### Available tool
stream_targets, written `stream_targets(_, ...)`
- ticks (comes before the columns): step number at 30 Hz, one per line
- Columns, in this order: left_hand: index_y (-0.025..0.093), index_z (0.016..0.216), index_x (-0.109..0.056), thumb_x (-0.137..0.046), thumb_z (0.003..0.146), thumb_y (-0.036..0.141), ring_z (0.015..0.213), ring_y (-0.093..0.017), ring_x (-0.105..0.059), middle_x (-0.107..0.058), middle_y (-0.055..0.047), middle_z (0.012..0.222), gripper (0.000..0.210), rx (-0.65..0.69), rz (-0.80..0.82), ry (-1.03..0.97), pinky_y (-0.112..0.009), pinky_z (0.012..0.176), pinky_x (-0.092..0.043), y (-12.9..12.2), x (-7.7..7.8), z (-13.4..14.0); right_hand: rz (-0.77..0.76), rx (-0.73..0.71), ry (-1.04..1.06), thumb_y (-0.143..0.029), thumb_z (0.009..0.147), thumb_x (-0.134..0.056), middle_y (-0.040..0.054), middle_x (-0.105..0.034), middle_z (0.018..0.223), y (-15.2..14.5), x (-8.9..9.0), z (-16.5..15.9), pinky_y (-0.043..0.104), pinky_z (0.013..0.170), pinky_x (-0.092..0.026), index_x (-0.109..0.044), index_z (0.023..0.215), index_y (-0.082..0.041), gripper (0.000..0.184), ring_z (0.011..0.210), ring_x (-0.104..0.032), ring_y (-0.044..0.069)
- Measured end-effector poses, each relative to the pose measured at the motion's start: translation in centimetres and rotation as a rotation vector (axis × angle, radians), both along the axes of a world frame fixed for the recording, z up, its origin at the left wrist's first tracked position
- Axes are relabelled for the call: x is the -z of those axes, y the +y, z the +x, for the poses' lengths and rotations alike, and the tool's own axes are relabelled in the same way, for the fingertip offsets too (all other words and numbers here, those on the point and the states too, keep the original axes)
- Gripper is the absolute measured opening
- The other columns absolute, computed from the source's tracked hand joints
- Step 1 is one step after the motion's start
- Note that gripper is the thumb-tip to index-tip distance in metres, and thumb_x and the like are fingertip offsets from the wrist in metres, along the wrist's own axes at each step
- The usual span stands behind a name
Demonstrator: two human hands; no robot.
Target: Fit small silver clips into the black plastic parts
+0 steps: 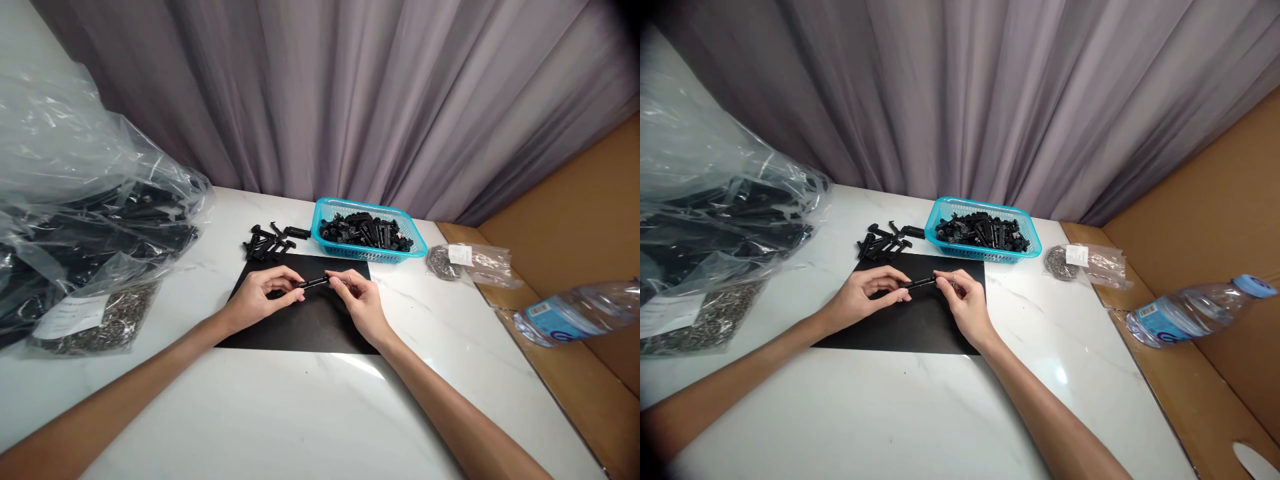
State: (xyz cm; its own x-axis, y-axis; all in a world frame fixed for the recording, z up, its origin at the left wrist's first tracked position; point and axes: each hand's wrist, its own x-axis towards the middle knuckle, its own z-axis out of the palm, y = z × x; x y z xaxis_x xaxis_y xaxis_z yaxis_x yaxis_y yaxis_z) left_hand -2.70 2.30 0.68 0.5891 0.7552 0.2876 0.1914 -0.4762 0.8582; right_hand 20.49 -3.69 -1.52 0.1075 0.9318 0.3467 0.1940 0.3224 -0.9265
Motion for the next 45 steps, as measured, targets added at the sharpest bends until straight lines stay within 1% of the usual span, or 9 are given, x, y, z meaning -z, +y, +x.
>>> stream_targets(8,0.015,0.11,-0.07,-0.071,0.094,0.037,0.083,-0.021,-0.08,-0.082,-0.009,0.087,0.027,0.085,-0.02,0.054,-0.032,0.082,-0.064,-0.1,-0.2,-0.1,0.009,-0.019,0.005,-0.042,0.098,-0.066,0.0055,-0.073,0.095,-0.2,-0.2,-0.1,0.031,0.065,-0.043,-0.084,0.108,-0.024,0.028,0.079,-0.059,0.019)
stream_targets(15,0.016,0.111,-0.071,-0.071,0.094,0.033,0.081,-0.02,-0.079,-0.081,-0.007,0.086,0.024,0.086,0.023,0.053,-0.031,0.081,-0.064,-0.2,-0.3,-0.1,0.001,-0.029,0.004,-0.045,0.098,-0.066,0.006,-0.073,0.097,-0.1,-0.1,0.0,0.031,0.067,-0.045,-0.083,0.11,-0.024,0.03,0.081,-0.061,0.02)
stream_targets(19,0.018,0.125,-0.067,-0.07,0.095,0.031,0.084,-0.019,-0.08,-0.08,-0.007,0.098,0.033,0.104,0.044,0.035,-0.03,0.084,-0.063,-0.2,-0.1,-0.1,0.015,-0.037,0.007,-0.042,0.098,-0.066,0.0053,-0.072,0.094,-0.1,-0.1,0.0,0.031,0.068,-0.044,-0.083,0.111,-0.024,0.028,0.081,-0.06,0.02)
stream_targets(23,0.023,0.146,-0.055,-0.067,0.096,0.024,0.077,-0.014,-0.076,-0.079,-0.005,0.102,0.051,0.141,0.098,0.067,-0.025,0.074,-0.06,-0.4,-0.2,-0.3,0.024,-0.056,0.005,-0.041,0.099,-0.065,0.0047,-0.071,0.092,-0.2,0.0,-0.1,0.032,0.069,-0.044,-0.083,0.111,-0.025,0.027,0.081,-0.06,0.02)
stream_targets(27,0.026,0.154,-0.047,-0.063,0.097,0.023,0.071,-0.012,-0.071,-0.078,-0.004,0.102,0.06,0.183,0.111,0.106,-0.023,0.066,-0.057,-0.8,-0.4,-0.3,-0.028,-0.046,0.033,-0.043,0.096,-0.069,0.003,-0.071,0.086,-0.3,0.0,-0.1,0.031,0.064,-0.041,-0.082,0.112,-0.024,0.029,0.07,-0.055,0.017)
stream_targets(34,0.026,0.151,-0.054,-0.061,0.096,0.024,0.07,-0.011,-0.059,-0.072,-0.002,0.092,0.056,0.109,0.213,0.136,-0.02,0.065,-0.053,-1.6,-0.5,-0.2,-0.072,-0.08,0.136,-0.045,0.089,-0.076,0.0037,-0.075,0.088,-0.3,-0.1,-0.3,0.03,0.063,-0.043,-0.078,0.107,-0.022,0.029,0.073,-0.061,0.018)
stream_targets(37,0.025,0.154,-0.051,-0.06,0.097,0.024,0.066,-0.009,-0.054,-0.067,-0.001,0.092,0.058,0.148,0.21,0.163,-0.02,0.064,-0.052,-1.8,-0.4,-0.1,-0.07,-0.074,0.149,-0.045,0.087,-0.078,0.0035,-0.074,0.087,-0.4,-0.3,-0.4,0.029,0.06,-0.041,-0.077,0.1,-0.021,0.027,0.072,-0.06,0.017)
stream_targets(40,0.028,0.156,-0.048,-0.058,0.099,0.025,0.067,-0.008,-0.055,-0.063,-0.001,0.096,0.058,0.171,0.206,0.2,-0.02,0.065,-0.053,-1.7,-0.3,-0.2,-0.046,-0.057,0.149,-0.044,0.087,-0.078,0.003,-0.073,0.087,-0.5,-0.4,-0.4,0.028,0.059,-0.039,-0.076,0.093,-0.021,0.024,0.069,-0.056,0.015)
stream_targets(45,0.031,0.158,-0.045,-0.056,0.101,0.029,0.07,-0.009,-0.059,-0.061,-0.001,0.103,0.058,0.173,0.185,0.219,-0.023,0.071,-0.055,-1.5,-0.4,-0.2,-0.022,-0.02,0.118,-0.044,0.09,-0.077,0.0023,-0.073,0.088,-0.5,-0.3,-0.3,0.028,0.058,-0.038,-0.077,0.094,-0.022,0.022,0.065,-0.05,0.013)
